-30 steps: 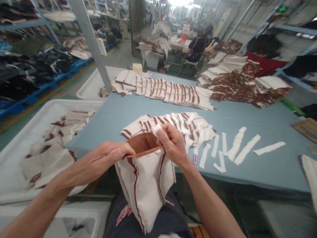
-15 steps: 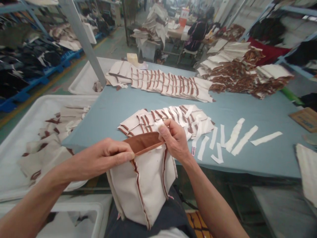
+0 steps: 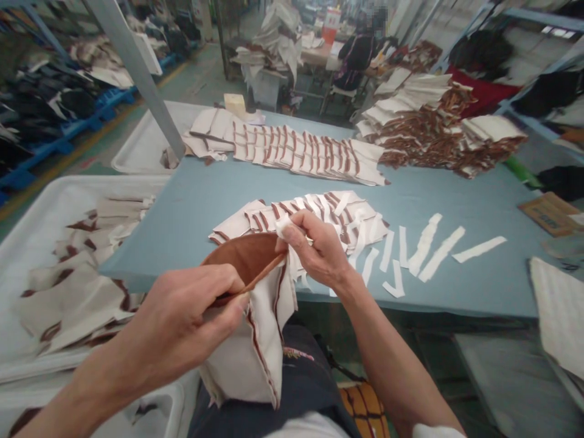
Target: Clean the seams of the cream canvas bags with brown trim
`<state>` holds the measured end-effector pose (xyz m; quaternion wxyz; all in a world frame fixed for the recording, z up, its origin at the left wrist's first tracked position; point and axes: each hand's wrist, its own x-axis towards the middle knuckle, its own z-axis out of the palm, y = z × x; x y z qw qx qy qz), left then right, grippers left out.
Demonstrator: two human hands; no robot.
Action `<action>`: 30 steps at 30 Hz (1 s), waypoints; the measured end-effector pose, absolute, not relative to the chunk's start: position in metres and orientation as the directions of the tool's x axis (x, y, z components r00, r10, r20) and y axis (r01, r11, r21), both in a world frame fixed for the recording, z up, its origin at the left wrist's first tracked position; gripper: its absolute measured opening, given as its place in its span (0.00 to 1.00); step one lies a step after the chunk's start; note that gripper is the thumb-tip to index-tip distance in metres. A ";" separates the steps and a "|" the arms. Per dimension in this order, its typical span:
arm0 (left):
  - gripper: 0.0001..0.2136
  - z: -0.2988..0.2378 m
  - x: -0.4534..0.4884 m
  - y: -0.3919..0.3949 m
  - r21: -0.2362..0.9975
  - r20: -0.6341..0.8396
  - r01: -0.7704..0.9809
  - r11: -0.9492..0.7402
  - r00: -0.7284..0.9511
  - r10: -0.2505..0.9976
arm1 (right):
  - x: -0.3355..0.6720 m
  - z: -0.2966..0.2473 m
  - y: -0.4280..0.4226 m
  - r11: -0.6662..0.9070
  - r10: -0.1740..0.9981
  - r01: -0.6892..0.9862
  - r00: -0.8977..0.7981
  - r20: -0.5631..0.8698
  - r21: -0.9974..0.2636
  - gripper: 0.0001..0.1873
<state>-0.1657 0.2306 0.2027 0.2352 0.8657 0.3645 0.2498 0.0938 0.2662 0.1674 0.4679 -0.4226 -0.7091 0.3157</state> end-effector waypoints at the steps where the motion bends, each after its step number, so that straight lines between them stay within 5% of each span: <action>1: 0.12 0.204 -0.164 0.231 0.581 0.270 0.509 -0.634 0.615 0.741 | 0.092 0.177 0.265 0.470 0.881 0.315 -0.228 0.415 -0.825 0.14; 9: 0.15 0.218 -0.150 0.242 0.599 0.332 0.481 -0.641 0.579 0.745 | 0.044 0.197 0.249 0.437 0.893 0.310 -0.262 0.366 -0.844 0.11; 19: 0.14 0.199 -0.164 0.229 0.840 0.029 0.408 -0.358 0.626 0.780 | 0.039 0.152 0.239 0.489 0.866 0.271 -0.267 0.423 -0.829 0.14; 30: 0.14 0.214 -0.140 0.238 0.750 0.117 0.472 -0.463 0.595 0.795 | 0.054 0.192 0.238 0.395 0.915 0.395 -0.247 0.319 -0.829 0.13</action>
